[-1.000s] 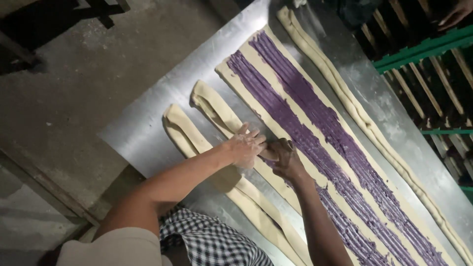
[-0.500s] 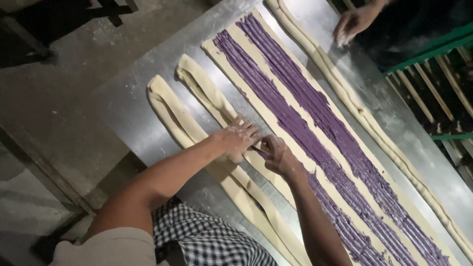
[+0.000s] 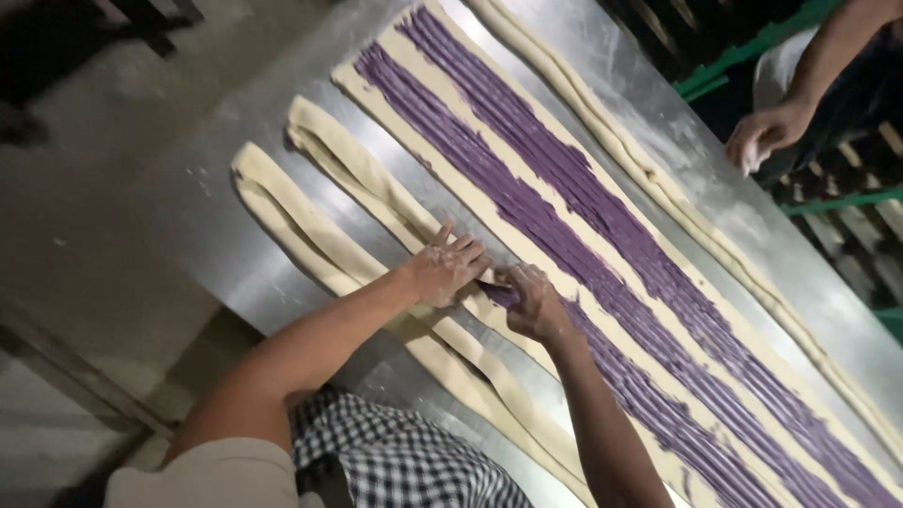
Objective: Cutting long strips of dough with purple filling into segments using a metal scraper and then rolling them into shapes.
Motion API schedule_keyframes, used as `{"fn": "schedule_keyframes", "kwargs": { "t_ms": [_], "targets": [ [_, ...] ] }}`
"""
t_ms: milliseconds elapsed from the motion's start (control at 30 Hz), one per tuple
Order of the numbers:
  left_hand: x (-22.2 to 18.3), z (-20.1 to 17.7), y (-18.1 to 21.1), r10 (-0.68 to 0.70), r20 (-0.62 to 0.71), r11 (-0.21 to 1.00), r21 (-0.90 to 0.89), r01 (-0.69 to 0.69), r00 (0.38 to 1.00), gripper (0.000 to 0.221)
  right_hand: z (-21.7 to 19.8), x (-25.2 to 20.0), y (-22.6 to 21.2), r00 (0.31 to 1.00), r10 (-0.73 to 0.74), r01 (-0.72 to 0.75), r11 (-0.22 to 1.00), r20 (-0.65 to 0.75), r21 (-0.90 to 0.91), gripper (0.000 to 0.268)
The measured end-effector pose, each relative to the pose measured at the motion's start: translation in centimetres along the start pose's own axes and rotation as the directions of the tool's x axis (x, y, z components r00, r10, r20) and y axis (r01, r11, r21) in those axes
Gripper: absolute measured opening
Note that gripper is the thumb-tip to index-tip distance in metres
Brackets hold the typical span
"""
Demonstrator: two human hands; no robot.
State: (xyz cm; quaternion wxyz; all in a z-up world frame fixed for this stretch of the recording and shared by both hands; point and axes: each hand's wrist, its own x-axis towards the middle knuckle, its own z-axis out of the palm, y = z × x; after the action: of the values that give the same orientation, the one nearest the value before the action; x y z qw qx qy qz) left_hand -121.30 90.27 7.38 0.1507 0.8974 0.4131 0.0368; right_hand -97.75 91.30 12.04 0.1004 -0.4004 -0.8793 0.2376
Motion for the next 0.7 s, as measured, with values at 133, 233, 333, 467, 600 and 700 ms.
{"fn": "schedule_keyframes", "kwargs": {
  "t_ms": [133, 233, 333, 467, 600, 700],
  "targets": [
    [-0.6, -2.1, 1.7, 0.050, 0.075, 0.999, 0.009, -0.051, 0.996, 0.078, -0.7, -0.2, -0.5, 1.000, 0.030, -0.030, 1.000, 0.010, 0.006, 0.052],
    [-0.1, -0.8, 2.3, 0.033, 0.078, 0.998, -0.060, -0.029, 0.996, 0.067, -0.1, -1.6, 0.9, 0.997, 0.060, -0.053, 0.991, 0.056, -0.122, 0.048],
    [1.2, 2.4, 2.6, 0.079, -0.005, 0.995, 0.058, -0.079, 0.997, 0.082, -1.1, -2.3, -0.5, 0.984, 0.141, -0.139, 0.990, 0.112, -0.030, 0.045],
    [1.4, 0.8, 4.7, 0.072, 0.088, 0.996, 0.045, -0.076, 0.994, 0.078, -1.5, -3.5, 0.3, 0.963, 0.232, -0.223, 0.971, 0.134, -0.083, 0.050],
    [2.6, 3.4, 6.6, 0.056, 0.058, 0.997, 0.053, -0.059, 0.997, 0.076, -1.6, -6.0, 1.9, 0.981, 0.127, -0.118, 0.990, 0.145, -0.071, 0.046],
    [3.3, 3.9, 9.6, 0.044, 0.023, 0.999, -0.001, -0.044, 0.999, 0.082, -1.6, -8.6, 4.1, 0.986, 0.091, -0.083, 0.995, 0.140, -0.062, 0.046]
  ]
}}
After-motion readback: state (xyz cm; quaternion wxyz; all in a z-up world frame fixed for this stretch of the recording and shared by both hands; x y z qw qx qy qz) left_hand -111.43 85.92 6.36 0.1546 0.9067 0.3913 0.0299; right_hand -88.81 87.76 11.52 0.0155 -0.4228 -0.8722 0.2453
